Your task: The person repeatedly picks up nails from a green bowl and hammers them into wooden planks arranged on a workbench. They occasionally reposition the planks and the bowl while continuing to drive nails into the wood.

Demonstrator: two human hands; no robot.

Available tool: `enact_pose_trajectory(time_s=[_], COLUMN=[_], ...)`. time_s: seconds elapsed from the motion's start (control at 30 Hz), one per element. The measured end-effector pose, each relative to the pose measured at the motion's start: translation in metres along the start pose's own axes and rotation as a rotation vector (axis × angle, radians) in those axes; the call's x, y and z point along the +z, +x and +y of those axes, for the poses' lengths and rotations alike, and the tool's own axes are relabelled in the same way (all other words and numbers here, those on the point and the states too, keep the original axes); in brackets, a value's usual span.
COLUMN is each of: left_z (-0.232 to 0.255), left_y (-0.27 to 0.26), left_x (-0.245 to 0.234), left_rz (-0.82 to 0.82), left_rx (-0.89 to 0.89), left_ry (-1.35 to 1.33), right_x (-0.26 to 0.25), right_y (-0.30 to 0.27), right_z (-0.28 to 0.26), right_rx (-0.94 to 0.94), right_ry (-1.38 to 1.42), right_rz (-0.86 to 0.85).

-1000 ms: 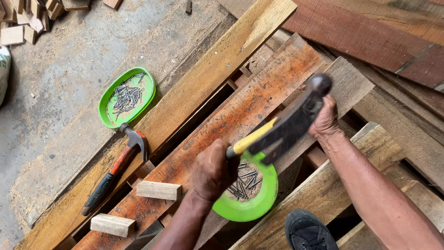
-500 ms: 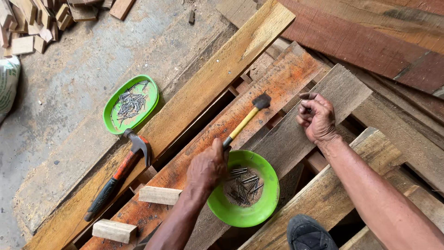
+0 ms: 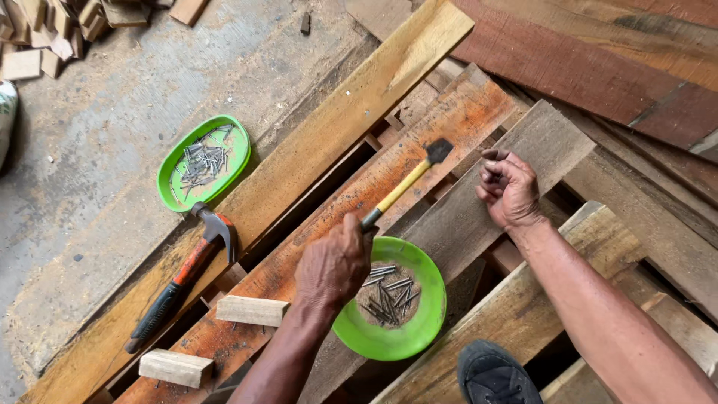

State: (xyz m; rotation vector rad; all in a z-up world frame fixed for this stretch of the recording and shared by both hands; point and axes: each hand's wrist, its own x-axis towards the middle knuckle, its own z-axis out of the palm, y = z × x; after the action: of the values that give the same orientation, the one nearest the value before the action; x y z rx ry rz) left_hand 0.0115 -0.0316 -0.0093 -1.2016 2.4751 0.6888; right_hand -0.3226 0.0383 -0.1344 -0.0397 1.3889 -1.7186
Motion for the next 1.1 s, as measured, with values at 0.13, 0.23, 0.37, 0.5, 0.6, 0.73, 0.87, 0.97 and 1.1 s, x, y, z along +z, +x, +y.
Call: enact_pose_trajectory(time_s=[0.13,0.23,0.37,0.5,0.6,0.73,0.87,0.97,1.1], left_z=[0.023,-0.001,-0.027,-0.004,-0.021,-0.038,-0.01,-0.036,-0.046], left_y=[-0.003,0.005,0.012,0.016,0.017,0.028,0.027,0.037,0.023], left_x=[-0.01,0.028,-0.003,-0.028,0.004,-0.017,-0.014,0.018,-0.031], left_rz=[0.583,0.69,0.143,0.716,0.895,0.162,0.753,0.832,0.193], left_rx=[0.217,0.318,-0.039,0.186,0.332,0.046,0.258,0.335,0.045], left_ry=[-0.172,-0.132,0.054,-0.039,-0.193,0.102,0.04,0.083,0.151], right_x=[-0.002,-0.012,-0.017,-0.019,-0.028,-0.045,-0.069,-0.069,-0.025], right_y=[0.023,0.022,0.011,0.026,0.01,0.022,0.033,0.032,0.004], right_z=[0.005,0.001,-0.028,-0.031,-0.027,-0.032,-0.026,-0.014,-0.038], right_rx=[0.05,0.157,0.155,0.097,0.17,0.184,0.165,0.214,0.192], right_ry=[0.062,0.159,0.111,0.096,0.102,0.126,0.078,0.102,0.073], right_rz=[0.045,0.099,0.142,0.128,0.095,0.101,0.089,0.073,0.068])
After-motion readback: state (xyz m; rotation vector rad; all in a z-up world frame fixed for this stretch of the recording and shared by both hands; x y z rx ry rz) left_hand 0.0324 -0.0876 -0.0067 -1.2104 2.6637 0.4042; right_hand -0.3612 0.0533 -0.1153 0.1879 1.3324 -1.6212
